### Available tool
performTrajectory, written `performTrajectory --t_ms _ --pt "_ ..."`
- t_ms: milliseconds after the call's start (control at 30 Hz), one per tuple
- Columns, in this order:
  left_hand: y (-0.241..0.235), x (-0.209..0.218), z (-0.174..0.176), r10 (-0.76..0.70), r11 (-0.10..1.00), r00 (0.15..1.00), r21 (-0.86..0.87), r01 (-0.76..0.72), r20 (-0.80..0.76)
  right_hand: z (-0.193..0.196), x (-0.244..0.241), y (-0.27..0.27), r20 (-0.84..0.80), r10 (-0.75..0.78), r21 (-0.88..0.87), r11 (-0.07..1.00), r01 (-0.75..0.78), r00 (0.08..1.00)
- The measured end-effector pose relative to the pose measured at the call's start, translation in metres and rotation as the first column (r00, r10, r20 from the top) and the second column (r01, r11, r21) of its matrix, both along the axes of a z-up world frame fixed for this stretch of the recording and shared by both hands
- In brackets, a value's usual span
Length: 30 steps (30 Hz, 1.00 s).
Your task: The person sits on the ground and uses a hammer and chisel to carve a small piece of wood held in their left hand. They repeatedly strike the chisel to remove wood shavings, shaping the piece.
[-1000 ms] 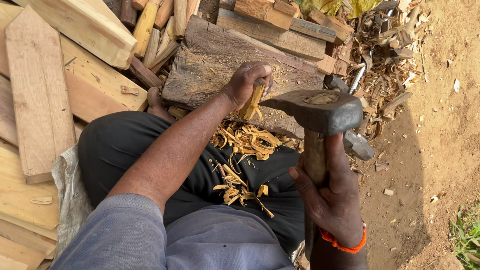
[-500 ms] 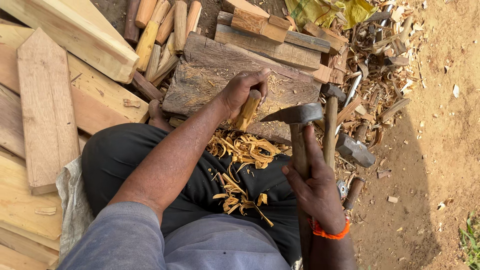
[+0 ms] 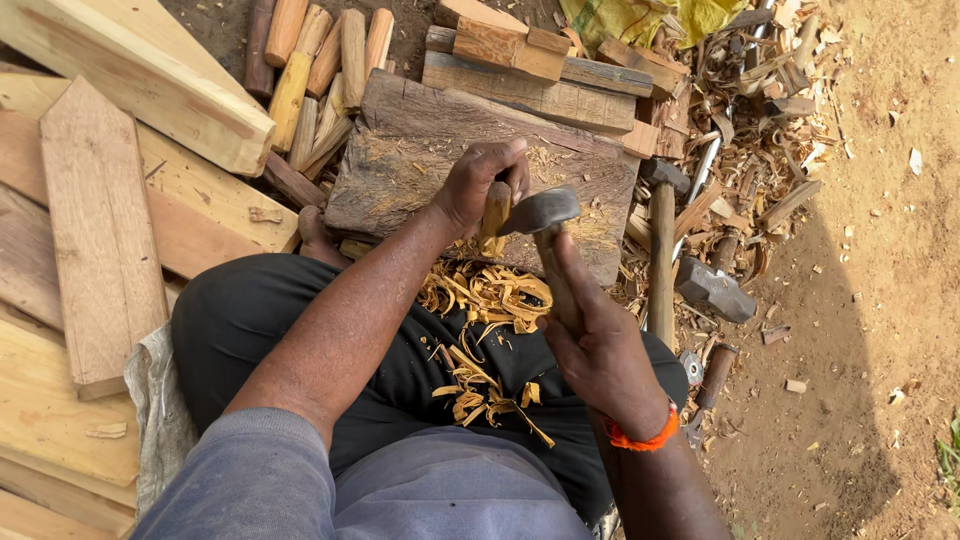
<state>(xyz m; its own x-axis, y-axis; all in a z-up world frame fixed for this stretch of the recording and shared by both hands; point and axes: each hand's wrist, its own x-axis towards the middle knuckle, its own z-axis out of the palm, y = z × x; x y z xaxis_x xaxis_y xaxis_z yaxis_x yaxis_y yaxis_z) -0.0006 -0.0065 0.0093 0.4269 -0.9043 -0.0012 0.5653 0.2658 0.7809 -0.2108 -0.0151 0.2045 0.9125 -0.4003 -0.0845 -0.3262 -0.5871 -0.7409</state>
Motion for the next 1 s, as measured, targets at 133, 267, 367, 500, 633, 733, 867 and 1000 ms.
performTrajectory --t_ms 133,267,367,500,633,733,867,1000 --pt "0.000 -0.004 -0.009 -0.035 0.999 0.997 0.013 0.036 -0.069 0.018 -0.025 -0.005 0.108 -0.047 -0.022 0.999 0.050 0.993" --pt "0.002 -0.001 -0.006 -0.030 0.999 0.999 -0.026 0.029 -0.038 0.012 -0.021 -0.008 0.014 -0.058 -0.005 0.998 0.058 0.998" --pt "0.006 -0.001 0.001 -0.011 0.999 0.997 -0.044 0.008 -0.073 -0.013 -0.003 -0.002 -0.022 0.092 -0.041 0.995 -0.093 0.996" --pt "0.009 -0.001 -0.002 -0.042 0.998 0.994 -0.058 0.036 -0.105 -0.018 -0.009 0.001 -0.152 -0.055 0.023 0.998 0.059 0.987" --pt "0.004 -0.001 -0.007 -0.043 0.999 0.989 -0.036 0.038 -0.143 0.002 -0.029 -0.006 0.135 0.007 -0.051 0.999 0.000 0.991" --pt "0.005 0.000 -0.008 -0.016 0.998 0.996 -0.057 0.011 -0.091 -0.004 -0.020 -0.004 0.064 -0.002 -0.016 1.000 0.003 0.998" --pt "0.003 0.000 -0.001 0.028 0.998 0.996 -0.059 -0.033 -0.084 -0.025 -0.002 0.004 -0.187 -0.031 0.057 0.997 0.042 0.982" --pt "0.013 -0.003 -0.006 0.025 0.998 0.993 -0.054 -0.031 -0.114 -0.018 -0.022 0.005 -0.086 -0.028 0.037 0.999 0.032 0.996"
